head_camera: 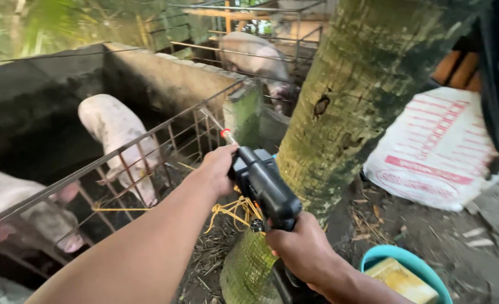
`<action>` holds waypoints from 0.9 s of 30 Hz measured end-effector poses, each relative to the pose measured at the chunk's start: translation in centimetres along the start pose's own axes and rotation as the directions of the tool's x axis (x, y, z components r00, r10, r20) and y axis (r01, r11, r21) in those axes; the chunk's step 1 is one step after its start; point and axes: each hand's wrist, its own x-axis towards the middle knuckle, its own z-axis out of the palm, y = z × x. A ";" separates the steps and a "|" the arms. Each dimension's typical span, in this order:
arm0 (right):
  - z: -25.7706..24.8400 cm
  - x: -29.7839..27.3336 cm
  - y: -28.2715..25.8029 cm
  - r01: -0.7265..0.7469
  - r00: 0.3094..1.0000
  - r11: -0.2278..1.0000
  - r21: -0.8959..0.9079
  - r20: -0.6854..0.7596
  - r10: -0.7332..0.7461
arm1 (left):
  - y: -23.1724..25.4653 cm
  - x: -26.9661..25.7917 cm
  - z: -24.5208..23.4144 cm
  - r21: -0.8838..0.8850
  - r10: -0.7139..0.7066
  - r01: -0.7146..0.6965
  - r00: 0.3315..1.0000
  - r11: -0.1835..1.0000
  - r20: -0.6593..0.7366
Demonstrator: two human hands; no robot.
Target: Using a high-pressure water sprayer to clean a pig enclosure and bathe the pigs.
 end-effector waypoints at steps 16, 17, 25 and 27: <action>-5.3 -2.4 1.8 -0.059 0.997 0.981 0.185 0.064 0.048 | -4.1 -10.4 3.5 0.210 -0.024 0.017 0.999 0.978 0.033; -6.1 -3.3 2.9 -0.096 0.991 0.975 0.199 0.110 0.076 | -5.4 -11.0 3.2 0.249 -0.049 0.038 0.998 0.968 0.040; -13.8 -14.9 13.5 -0.369 0.927 0.899 0.237 0.164 0.337 | -19.3 -15.9 6.9 0.274 -0.346 0.274 0.902 0.922 0.260; -15.7 -17.9 15.6 -0.301 0.947 0.874 0.380 0.014 0.320 | -22.2 -17.3 10.2 0.241 -0.353 0.260 0.742 0.935 0.569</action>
